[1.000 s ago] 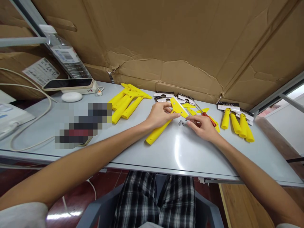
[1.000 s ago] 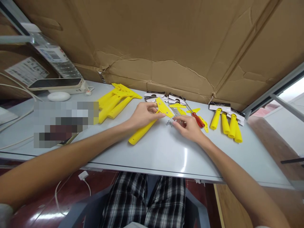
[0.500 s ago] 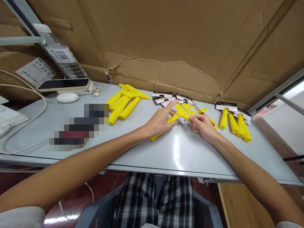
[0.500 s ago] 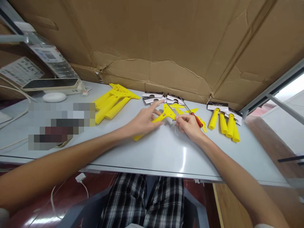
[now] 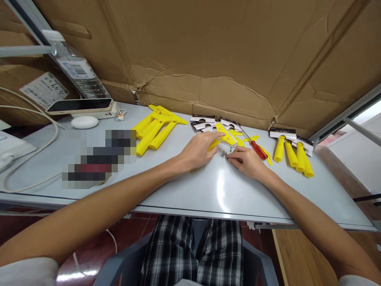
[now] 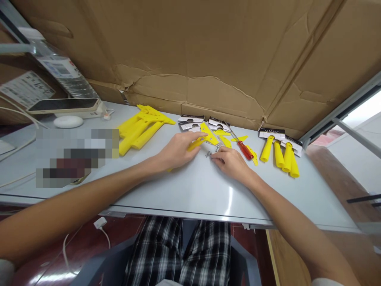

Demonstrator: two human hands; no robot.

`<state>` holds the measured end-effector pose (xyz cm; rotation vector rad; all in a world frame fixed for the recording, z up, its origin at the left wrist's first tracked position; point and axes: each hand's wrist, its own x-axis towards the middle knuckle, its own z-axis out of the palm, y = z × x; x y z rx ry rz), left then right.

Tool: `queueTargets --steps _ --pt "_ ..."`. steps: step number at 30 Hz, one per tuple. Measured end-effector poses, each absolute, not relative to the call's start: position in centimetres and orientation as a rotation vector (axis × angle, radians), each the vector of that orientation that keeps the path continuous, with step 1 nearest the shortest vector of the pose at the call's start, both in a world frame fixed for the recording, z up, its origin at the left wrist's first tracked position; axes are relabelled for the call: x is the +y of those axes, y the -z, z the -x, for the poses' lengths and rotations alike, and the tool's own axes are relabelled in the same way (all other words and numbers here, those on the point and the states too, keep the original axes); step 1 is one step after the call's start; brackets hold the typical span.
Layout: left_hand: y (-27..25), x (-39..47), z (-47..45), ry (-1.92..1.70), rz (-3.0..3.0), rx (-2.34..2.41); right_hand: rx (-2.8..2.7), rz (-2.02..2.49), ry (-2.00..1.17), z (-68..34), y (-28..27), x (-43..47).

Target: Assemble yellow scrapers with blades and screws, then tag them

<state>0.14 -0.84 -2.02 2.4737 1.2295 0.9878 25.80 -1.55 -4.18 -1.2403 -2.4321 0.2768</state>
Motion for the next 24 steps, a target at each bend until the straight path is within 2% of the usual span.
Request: queueTargets --steps 11,18,24 --pt "1.6 -1.0 -0.1 -1.043 -2.416 1.175 -2.246 1.238 -0.432 -26.3 2.7 -1.4" --pt "1.0 -1.3 -1.1 -0.845 -1.469 0.818 -1.839 1.283 -0.632 -26.6 2.4 -1.3" --pt "1.6 -1.6 -1.3 -0.716 -1.160 0.593 -1.615 1.277 -0.858 -26.7 1.8 -1.0"
